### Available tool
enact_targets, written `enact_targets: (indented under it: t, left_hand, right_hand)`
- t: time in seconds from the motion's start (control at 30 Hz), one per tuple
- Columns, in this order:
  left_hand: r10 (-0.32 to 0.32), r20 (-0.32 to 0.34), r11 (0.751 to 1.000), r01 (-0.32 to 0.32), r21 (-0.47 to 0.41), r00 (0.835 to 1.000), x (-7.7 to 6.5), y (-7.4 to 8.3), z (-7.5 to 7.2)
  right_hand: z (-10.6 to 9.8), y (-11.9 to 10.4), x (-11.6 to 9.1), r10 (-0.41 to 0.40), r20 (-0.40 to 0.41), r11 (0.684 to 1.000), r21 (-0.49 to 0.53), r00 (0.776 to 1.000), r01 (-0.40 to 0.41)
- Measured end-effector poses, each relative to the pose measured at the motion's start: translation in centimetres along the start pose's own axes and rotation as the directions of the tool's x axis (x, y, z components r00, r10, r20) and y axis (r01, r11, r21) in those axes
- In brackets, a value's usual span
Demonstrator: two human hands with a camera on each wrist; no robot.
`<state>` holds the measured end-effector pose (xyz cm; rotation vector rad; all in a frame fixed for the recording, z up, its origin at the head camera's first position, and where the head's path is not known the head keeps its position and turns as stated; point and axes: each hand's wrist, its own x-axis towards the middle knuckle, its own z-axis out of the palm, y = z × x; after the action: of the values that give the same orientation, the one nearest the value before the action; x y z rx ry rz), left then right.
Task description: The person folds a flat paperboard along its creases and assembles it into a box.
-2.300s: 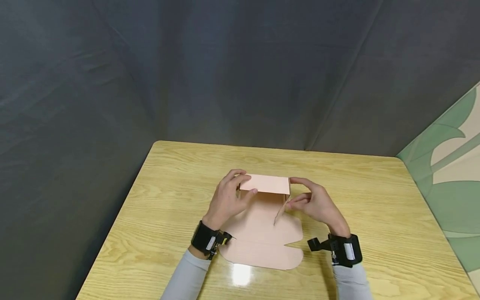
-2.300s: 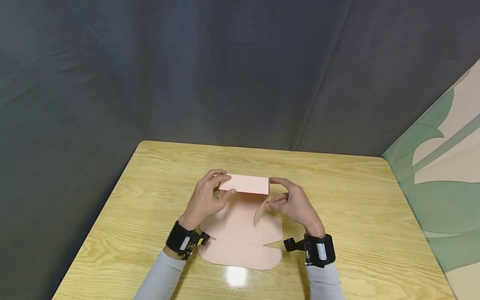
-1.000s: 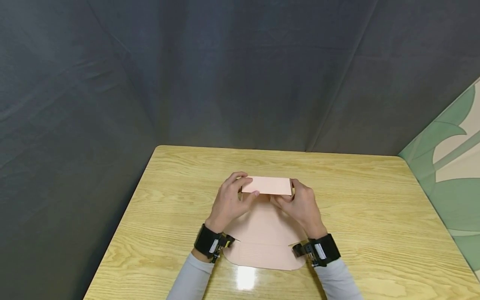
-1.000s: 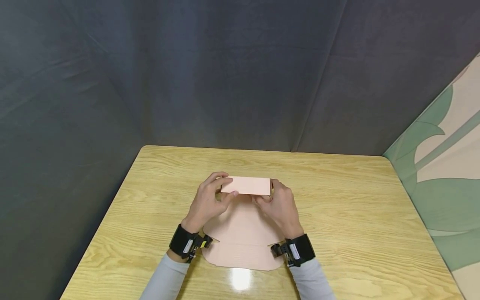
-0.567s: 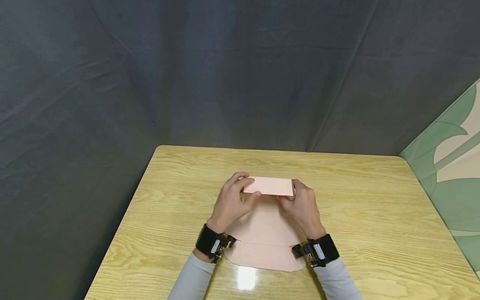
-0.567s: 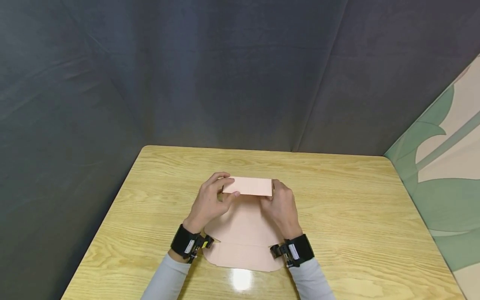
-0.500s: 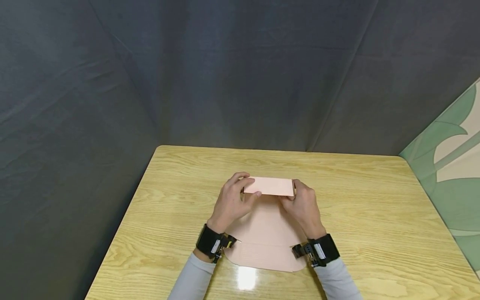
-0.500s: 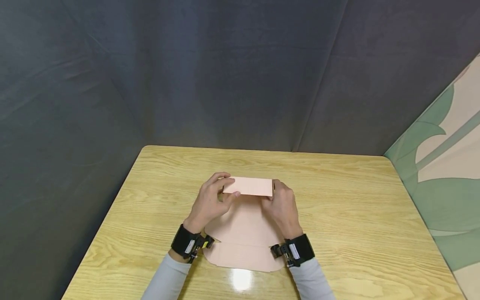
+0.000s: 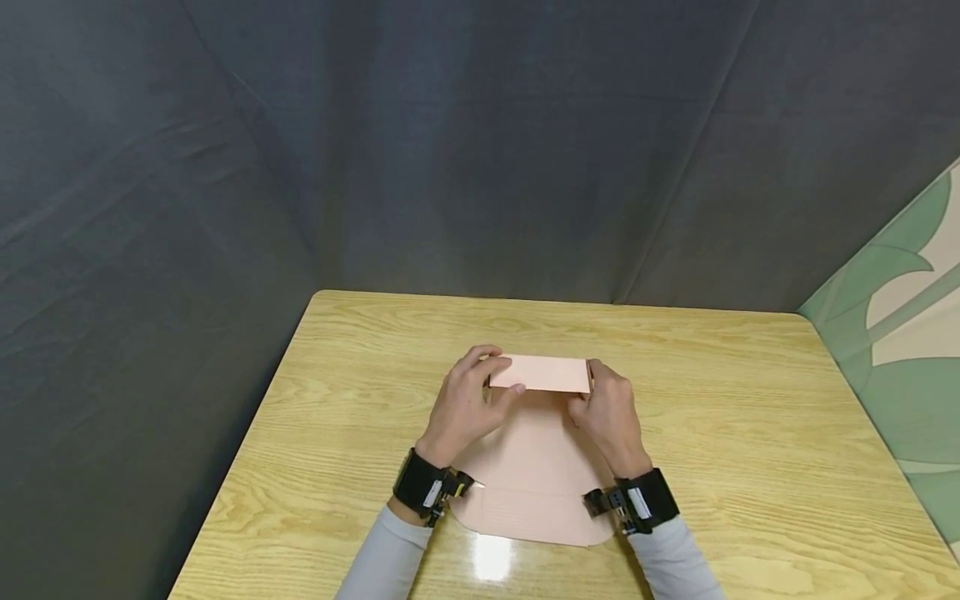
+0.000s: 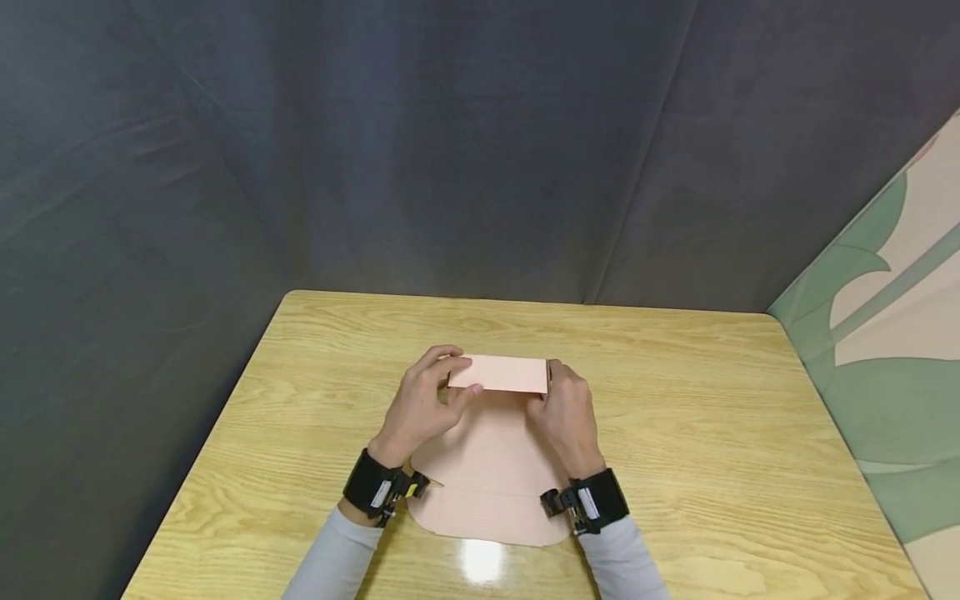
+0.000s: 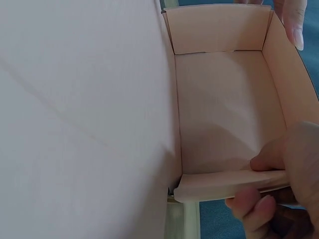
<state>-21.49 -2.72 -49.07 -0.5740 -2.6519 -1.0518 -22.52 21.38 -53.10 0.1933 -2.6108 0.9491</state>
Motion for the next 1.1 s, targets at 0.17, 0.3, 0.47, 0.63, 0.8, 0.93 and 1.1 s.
enact_targets:
  t: [0.17,0.3,0.47,0.63,0.8,0.93,1.1]
  left_hand:
    - [0.016,-0.008,1.000,-0.016,0.005,1.000,0.01,0.04,-0.01]
    - [0.017,-0.007,1.000,-0.017,0.011,1.000,0.03,0.09,-0.01]
    - [0.019,-0.004,1.000,-0.019,0.023,1.000,0.12,0.08,0.09]
    - [0.010,-0.001,1.000,-0.010,0.023,1.000,0.18,0.19,0.10]
    - [0.009,-0.002,1.000,-0.009,0.022,1.000,0.20,0.16,0.16]
    - [0.006,-0.001,1.000,-0.006,0.021,1.000,0.17,0.09,0.28]
    - [-0.006,0.008,1.000,0.006,0.012,1.000,0.12,0.07,0.32]
  right_hand:
    - [-0.05,-0.16,0.07,0.002,0.001,1.000,-0.008,1.000,-0.002]
    - [-0.11,-0.28,0.14,0.002,0.003,1.000,-0.020,1.000,-0.002]
    - [-0.13,-0.25,0.18,0.005,-0.003,1.000,-0.024,1.000,-0.006]
    - [-0.21,-0.22,0.21,0.010,-0.006,1.000,-0.024,1.000,-0.010]
    - [-0.24,-0.18,0.22,0.019,-0.006,1.000,-0.016,1.000,-0.019]
    - [-0.23,-0.16,0.16,0.019,-0.006,1.000,-0.017,1.000,-0.019]
    - [-0.19,-0.11,0.04,0.027,0.000,0.999,-0.018,1.000,-0.027]
